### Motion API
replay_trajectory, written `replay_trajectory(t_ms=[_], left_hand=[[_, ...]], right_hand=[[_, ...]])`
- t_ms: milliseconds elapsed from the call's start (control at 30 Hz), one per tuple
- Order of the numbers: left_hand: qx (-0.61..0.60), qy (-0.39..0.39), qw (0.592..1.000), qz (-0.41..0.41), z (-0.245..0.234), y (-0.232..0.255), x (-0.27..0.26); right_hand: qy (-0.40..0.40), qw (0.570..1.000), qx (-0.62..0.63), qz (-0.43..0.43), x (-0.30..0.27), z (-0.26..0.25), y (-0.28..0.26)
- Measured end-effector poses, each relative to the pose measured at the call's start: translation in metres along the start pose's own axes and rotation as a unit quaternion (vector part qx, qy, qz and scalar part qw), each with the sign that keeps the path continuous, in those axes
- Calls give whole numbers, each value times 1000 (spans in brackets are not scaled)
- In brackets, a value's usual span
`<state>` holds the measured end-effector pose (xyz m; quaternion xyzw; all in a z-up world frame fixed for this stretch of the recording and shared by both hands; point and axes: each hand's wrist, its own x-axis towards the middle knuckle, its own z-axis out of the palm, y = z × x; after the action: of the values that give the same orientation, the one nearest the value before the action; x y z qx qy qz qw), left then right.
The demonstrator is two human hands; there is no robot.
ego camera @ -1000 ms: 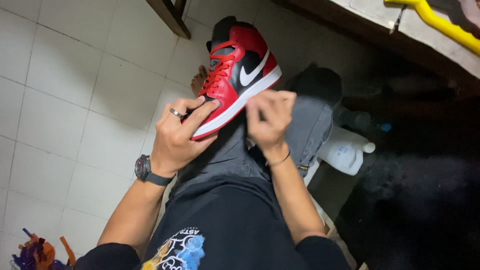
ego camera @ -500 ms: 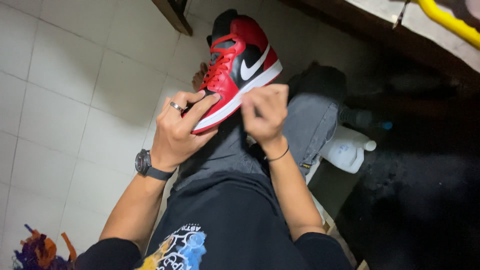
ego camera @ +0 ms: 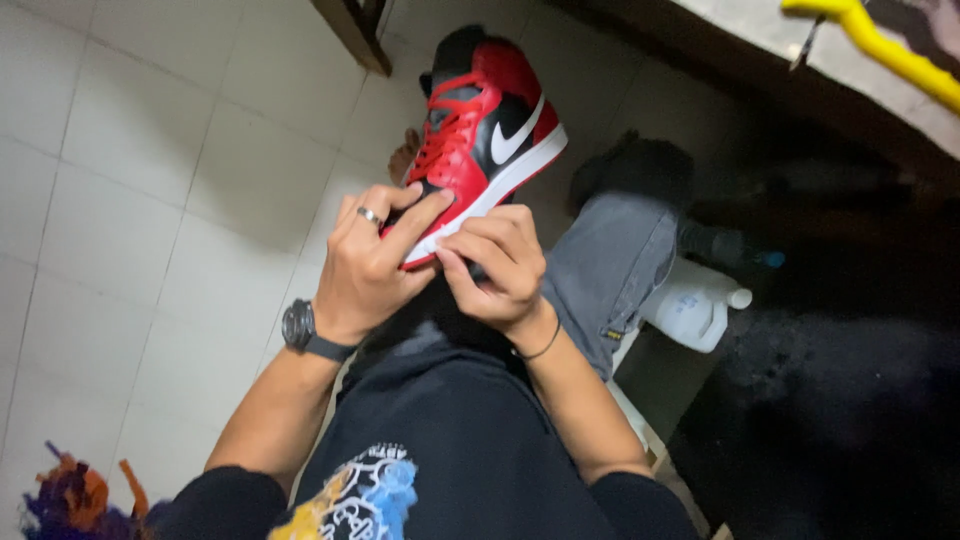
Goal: The person scrubs a red and black high-top sneaker with a small brush, focusing on the white midsole, red outsole, and upper. They briefly spray a liquid onto the shoe and continue scrubbing different areas, including the sole and toe box.
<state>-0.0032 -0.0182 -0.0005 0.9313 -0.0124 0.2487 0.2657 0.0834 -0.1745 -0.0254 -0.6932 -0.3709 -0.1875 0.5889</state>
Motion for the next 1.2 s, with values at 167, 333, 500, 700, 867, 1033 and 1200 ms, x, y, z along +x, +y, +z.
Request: replay_trajectory(t_ms=[167,333,500,700,867,1033,1200], left_hand=[[-5,-14,1000,-15,1,-5,-1],[-13,-14,1000,-6,0,1,7],[-26,-9,1000,-4,-5,4,9],[-25,-15,999,14,-7,2,13],[-33,-20,999,-1,-6,-4,5],[-32,-20,999,-1,-5,-11,-4],[-33,-25,999,-1,0,-16,-8]], right_hand=[[9,1000,-28,10,2,-13,39],[5,1000,-2,-30,5,1,-3],[15,999,-29,1,7,-9,19],[-2,999,0,-43,5,-3,4],[23,998,-53,15,0,-10,34],[17,999,-40,1,-6,-5,32],[15,996,-92,-3,-1,-8,47]])
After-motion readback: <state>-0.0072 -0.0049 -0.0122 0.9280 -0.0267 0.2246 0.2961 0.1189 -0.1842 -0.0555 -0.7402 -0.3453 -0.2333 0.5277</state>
